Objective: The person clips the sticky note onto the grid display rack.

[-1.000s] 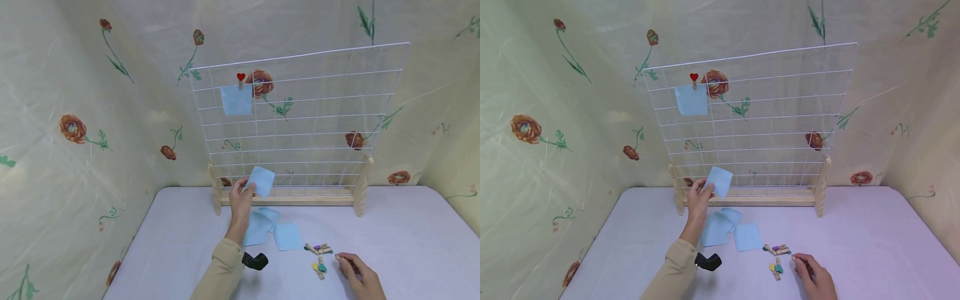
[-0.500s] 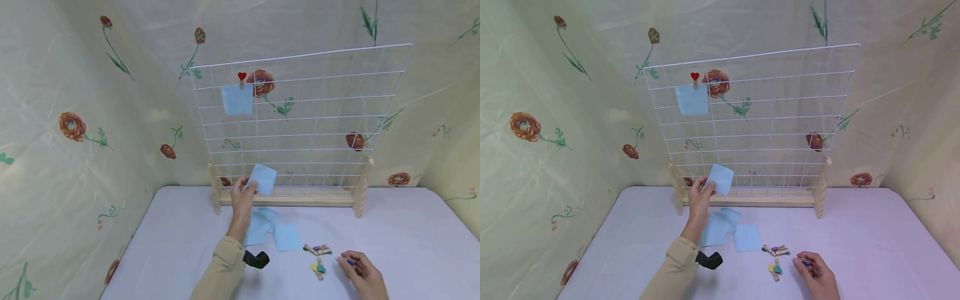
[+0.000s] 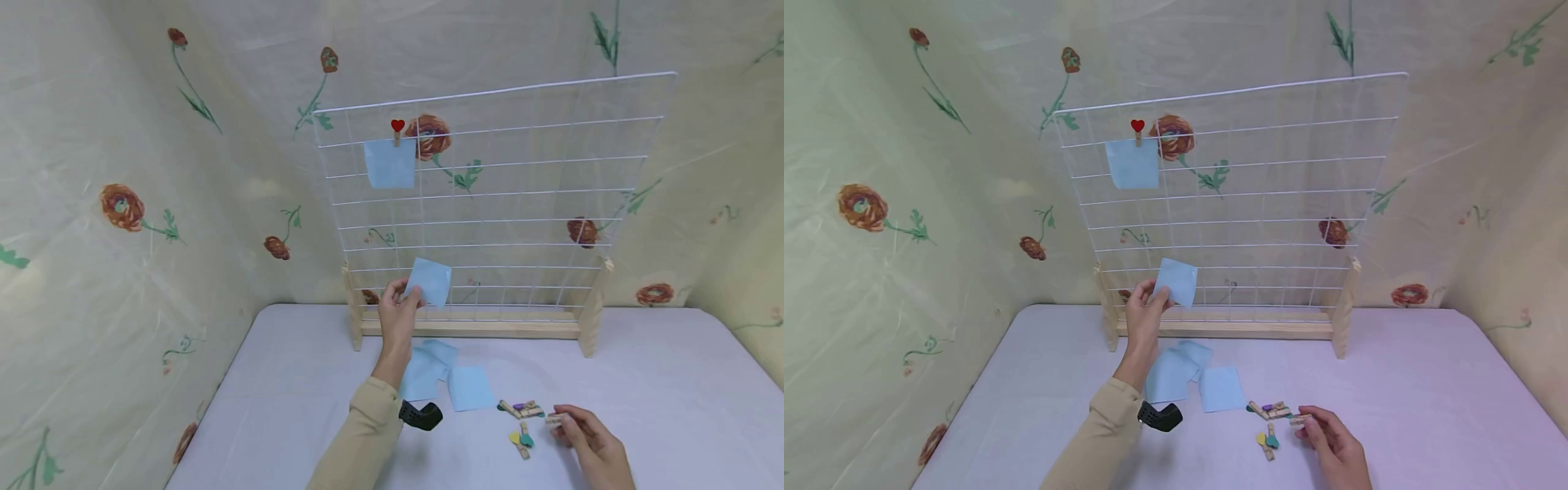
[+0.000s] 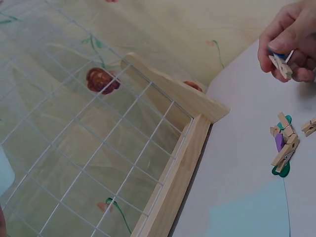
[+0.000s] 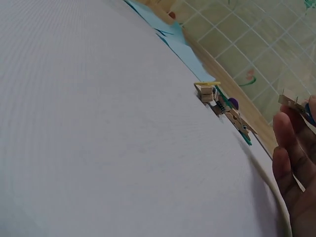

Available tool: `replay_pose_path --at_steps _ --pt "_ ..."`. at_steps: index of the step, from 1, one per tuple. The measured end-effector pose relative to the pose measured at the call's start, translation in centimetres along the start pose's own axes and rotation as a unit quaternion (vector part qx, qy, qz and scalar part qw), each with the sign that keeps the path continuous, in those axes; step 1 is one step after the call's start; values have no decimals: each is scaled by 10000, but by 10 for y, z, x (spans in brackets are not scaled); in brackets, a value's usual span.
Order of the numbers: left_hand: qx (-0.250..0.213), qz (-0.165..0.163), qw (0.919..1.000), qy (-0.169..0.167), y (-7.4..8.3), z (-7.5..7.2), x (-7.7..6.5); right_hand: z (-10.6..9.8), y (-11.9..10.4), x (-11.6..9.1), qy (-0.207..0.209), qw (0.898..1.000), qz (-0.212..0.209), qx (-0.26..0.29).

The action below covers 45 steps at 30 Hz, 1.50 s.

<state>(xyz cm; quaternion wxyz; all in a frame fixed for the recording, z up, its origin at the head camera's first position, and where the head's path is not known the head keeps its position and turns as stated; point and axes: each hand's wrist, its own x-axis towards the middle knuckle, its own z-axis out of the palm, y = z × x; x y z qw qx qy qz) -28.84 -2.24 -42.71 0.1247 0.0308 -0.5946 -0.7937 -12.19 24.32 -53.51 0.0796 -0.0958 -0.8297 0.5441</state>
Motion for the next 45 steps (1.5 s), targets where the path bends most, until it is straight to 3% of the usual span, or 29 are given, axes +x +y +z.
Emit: replay_pose_path --at_steps 6,11,14,20,32,39,45 --pt "124 16 9999 -21 4 -1 1 1 -5 0 60 9998 -139 -153" --pt "221 54 9997 4 7 0 2 0 -10 3 -59 9993 -78 359" --pt "118 115 9999 12 10 2 3 -1 -12 5 -114 9992 -205 317" --pt "-199 205 9995 -113 13 6 3 -1 -20 11 -108 9981 -498 -342" --pt "-13 124 9998 -135 21 9 5 -10 -37 22 -266 9872 -1566 -139" --pt "31 202 9996 -215 27 9 8 -10 -50 29 -270 9833 -1799 -9" --pt "25 299 9994 -195 31 9 11 -11 -57 34 -211 9767 -2105 -364"
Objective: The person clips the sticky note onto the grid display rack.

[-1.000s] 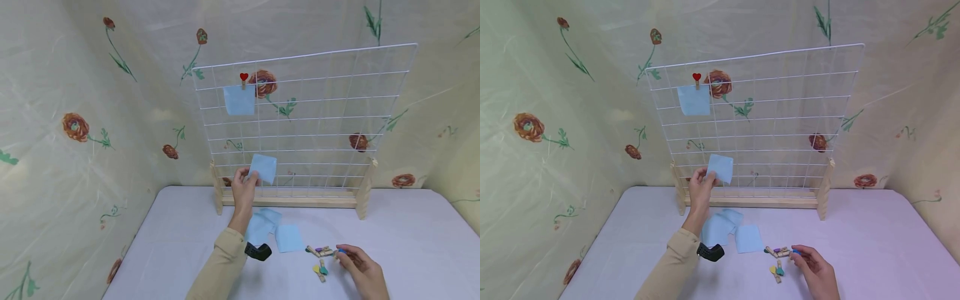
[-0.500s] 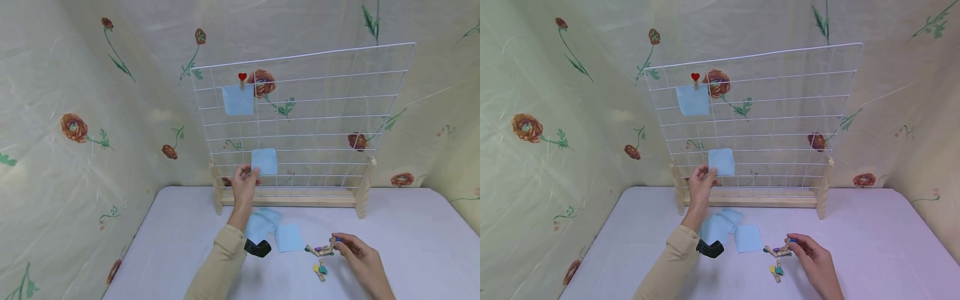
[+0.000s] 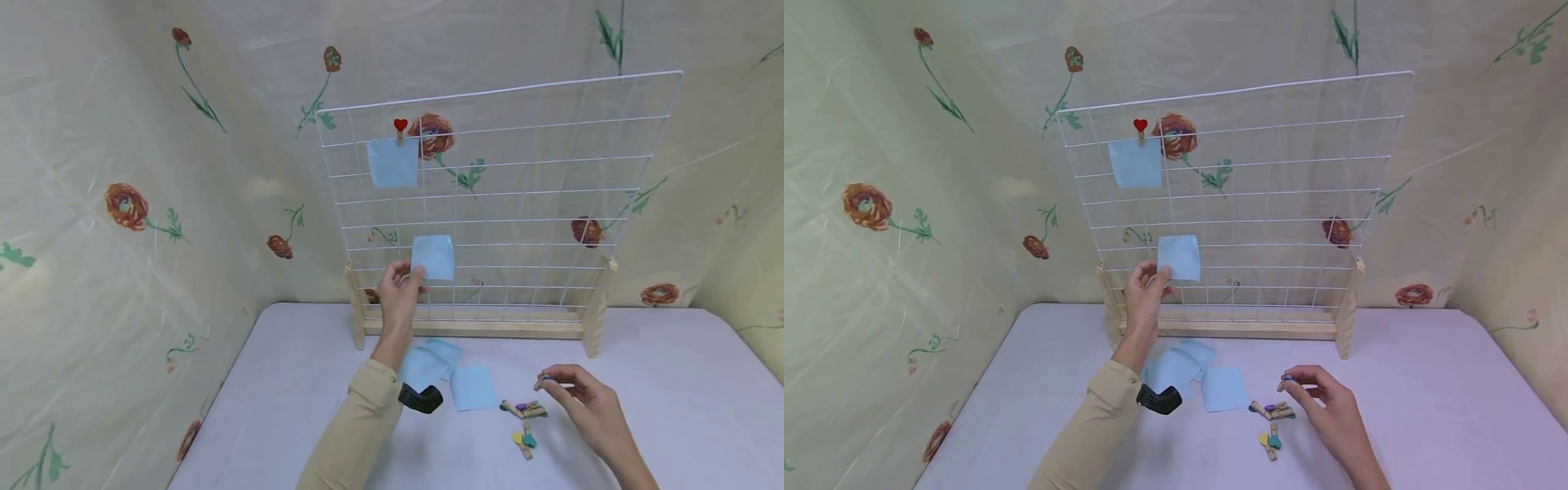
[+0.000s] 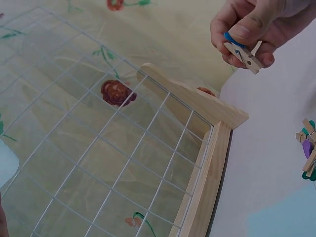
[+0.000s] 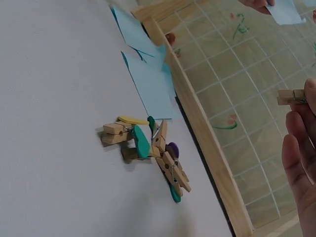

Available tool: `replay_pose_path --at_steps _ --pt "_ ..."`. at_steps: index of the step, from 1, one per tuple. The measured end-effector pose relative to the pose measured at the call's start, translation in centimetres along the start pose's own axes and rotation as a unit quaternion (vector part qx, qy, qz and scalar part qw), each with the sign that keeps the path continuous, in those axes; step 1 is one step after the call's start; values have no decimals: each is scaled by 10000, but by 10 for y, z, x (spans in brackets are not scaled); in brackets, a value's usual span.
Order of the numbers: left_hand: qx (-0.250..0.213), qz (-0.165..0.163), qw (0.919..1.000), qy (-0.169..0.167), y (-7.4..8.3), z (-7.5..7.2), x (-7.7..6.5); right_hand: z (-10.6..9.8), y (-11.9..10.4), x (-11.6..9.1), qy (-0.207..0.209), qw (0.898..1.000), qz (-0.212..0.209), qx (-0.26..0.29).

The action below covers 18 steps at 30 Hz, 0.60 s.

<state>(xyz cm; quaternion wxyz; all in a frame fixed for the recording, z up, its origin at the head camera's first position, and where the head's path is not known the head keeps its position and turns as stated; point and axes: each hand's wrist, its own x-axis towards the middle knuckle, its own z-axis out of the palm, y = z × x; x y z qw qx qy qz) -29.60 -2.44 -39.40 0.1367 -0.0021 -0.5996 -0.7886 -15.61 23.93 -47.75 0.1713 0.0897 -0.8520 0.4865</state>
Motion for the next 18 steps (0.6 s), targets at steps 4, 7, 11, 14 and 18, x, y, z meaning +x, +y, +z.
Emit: replay_pose_path --at_steps 4,7,11,14,18 --pt "21 53 10000 20 2 2 1 -3 -4 7 27 9997 -176 -158" --pt "20 76 10000 34 4 4 1 -6 -7 12 18 9995 -284 -157" --pt "3 106 9999 26 6 6 1 -9 -9 17 -50 9995 -299 -68" --pt "13 125 9999 16 8 7 1 -10 -10 19 -75 9996 -283 23" --pt "66 150 9999 15 12 8 1 -10 -13 22 -44 9997 -255 -53"
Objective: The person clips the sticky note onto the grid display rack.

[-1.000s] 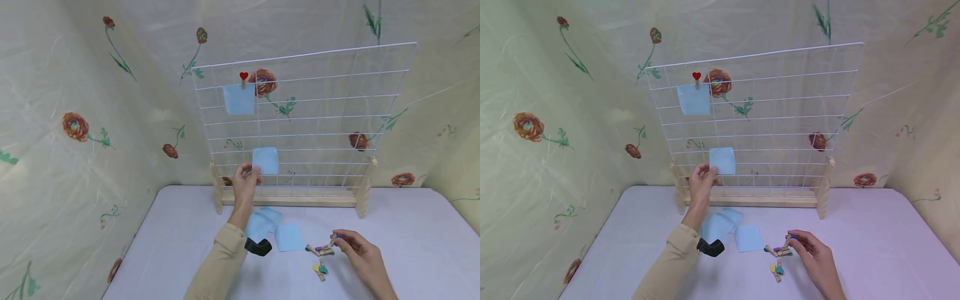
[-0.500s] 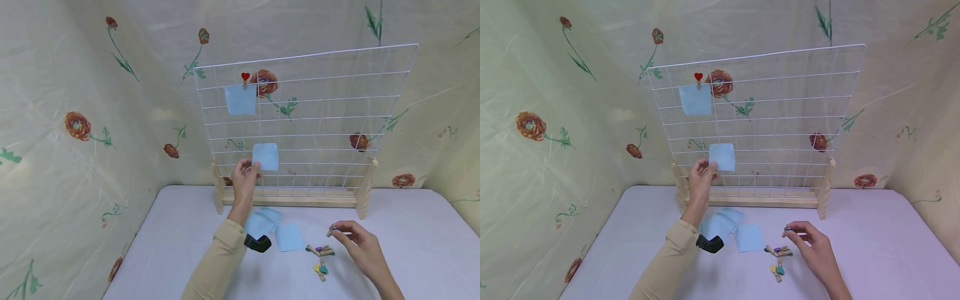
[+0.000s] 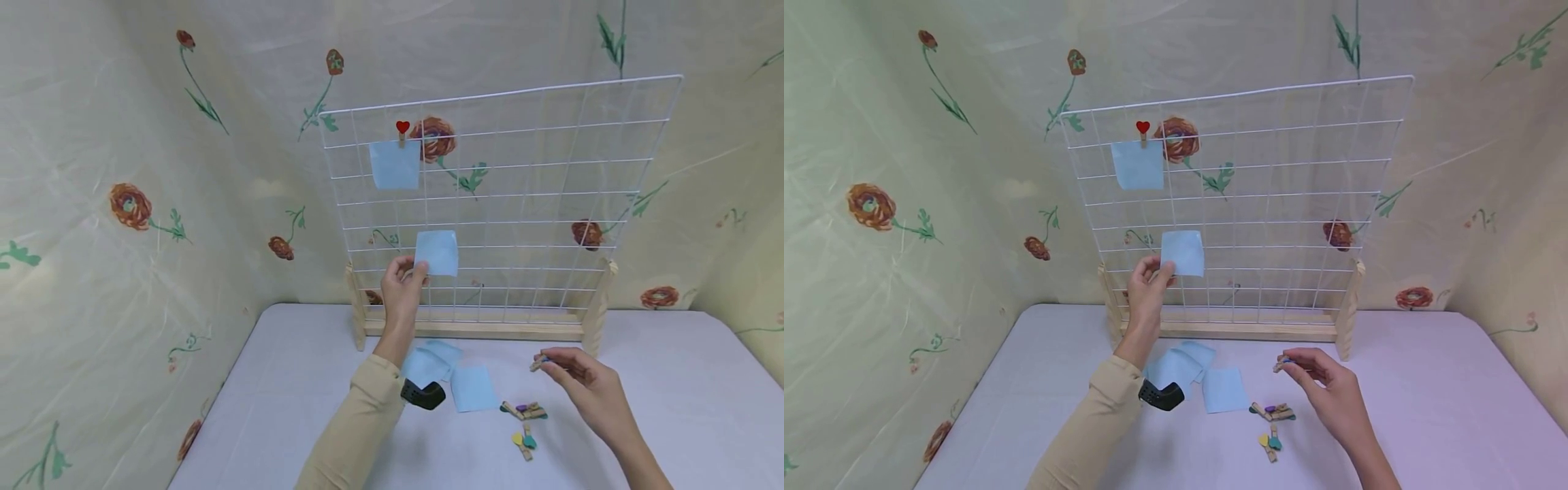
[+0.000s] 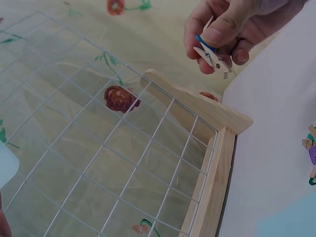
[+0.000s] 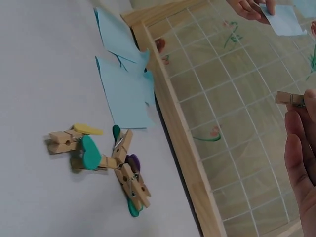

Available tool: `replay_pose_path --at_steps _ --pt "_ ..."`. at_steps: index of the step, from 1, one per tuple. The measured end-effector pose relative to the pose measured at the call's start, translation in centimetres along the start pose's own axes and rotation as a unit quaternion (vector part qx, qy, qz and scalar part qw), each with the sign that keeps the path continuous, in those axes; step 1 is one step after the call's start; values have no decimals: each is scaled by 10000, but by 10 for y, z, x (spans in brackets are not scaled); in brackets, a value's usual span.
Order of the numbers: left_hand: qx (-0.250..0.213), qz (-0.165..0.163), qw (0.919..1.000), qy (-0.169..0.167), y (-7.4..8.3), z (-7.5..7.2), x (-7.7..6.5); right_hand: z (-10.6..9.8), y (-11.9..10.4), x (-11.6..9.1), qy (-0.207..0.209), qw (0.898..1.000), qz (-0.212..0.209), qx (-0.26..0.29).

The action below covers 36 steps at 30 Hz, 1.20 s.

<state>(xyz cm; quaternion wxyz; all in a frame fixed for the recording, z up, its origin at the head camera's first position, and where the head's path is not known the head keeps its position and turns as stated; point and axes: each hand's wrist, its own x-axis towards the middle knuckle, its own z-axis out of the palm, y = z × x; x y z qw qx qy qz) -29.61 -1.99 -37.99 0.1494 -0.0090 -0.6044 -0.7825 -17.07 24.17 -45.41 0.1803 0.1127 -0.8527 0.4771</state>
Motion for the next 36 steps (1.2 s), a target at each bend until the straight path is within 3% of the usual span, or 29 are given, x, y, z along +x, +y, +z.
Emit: replay_pose_path --at_steps 14,22,36 --pt "0 24 10000 -65 7 6 5 -6 -19 28 360 9980 -369 -375" --pt "-126 -84 9998 -128 11 8 9 -11 -29 40 337 9961 -687 -441" --pt "-58 101 9995 -303 22 11 15 -17 -42 59 328 9917 -1121 -546"
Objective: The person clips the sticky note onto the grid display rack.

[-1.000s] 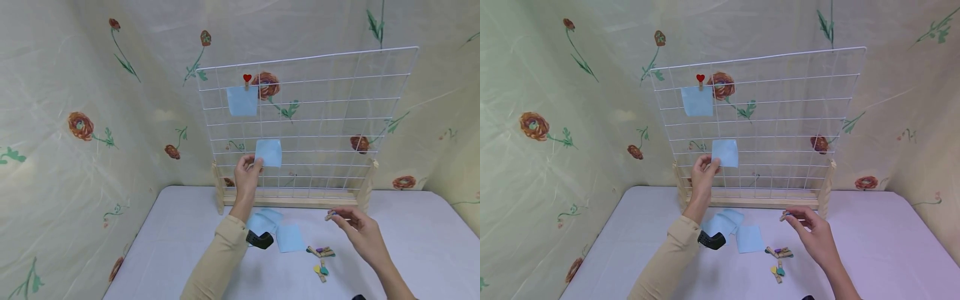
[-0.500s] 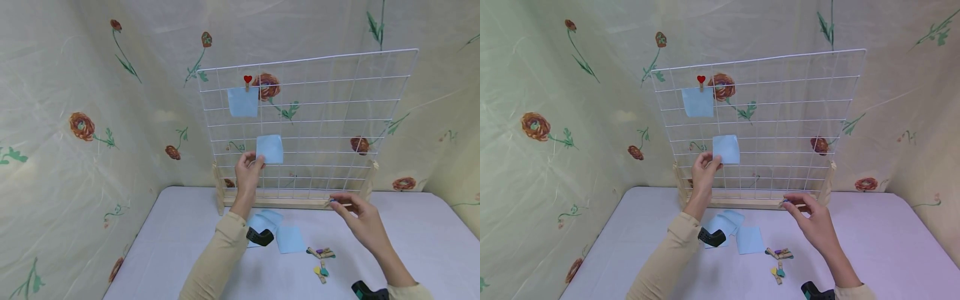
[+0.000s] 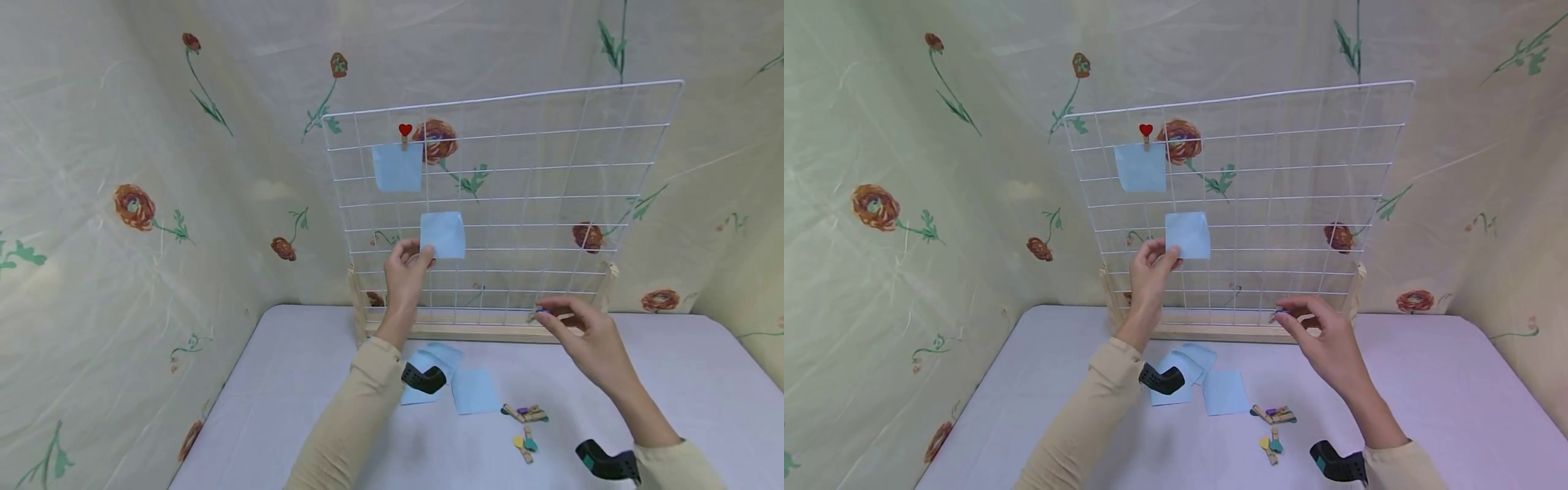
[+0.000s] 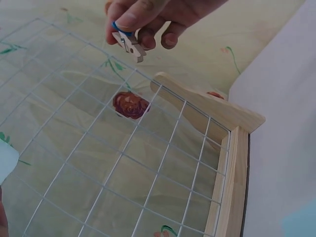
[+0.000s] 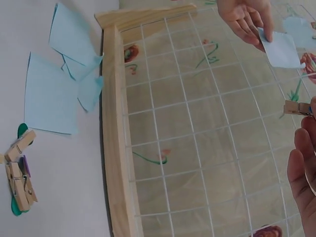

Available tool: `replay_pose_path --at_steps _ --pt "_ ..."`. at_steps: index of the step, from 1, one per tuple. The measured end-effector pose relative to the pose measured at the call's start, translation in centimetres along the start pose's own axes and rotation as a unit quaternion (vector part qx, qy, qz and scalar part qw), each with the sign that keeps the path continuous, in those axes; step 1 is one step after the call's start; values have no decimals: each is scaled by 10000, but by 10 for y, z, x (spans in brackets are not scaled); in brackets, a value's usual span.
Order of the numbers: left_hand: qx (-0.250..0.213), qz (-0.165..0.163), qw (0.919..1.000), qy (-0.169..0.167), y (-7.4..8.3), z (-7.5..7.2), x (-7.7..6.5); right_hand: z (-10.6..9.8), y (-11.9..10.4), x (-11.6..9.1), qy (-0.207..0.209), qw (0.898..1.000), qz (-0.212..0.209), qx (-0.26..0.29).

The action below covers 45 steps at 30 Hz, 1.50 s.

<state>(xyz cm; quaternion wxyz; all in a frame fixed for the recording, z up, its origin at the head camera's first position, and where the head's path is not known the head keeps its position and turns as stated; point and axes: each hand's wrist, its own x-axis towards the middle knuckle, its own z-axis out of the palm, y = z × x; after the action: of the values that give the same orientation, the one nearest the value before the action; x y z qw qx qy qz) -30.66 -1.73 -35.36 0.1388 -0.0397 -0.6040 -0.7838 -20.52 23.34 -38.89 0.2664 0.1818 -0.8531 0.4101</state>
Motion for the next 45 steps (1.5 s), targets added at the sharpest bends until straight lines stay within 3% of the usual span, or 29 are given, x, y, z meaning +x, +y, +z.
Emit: replay_pose_path --at_steps 8,16,25,35,45 --pt "-97 19 9999 -47 9 4 4 -3 -5 12 -19 9996 -255 -71" --pt "-69 168 9998 -64 29 10 -2 -8 -13 25 -51 9990 -430 -111" --pt "-295 285 9991 -146 19 14 13 -12 -16 36 -32 9983 -542 -189" --pt "-201 497 9985 -76 24 19 16 -15 -19 44 4 9971 -720 -238" --pt "-268 437 9986 -150 32 24 18 -19 -25 59 8 9945 -991 -343"
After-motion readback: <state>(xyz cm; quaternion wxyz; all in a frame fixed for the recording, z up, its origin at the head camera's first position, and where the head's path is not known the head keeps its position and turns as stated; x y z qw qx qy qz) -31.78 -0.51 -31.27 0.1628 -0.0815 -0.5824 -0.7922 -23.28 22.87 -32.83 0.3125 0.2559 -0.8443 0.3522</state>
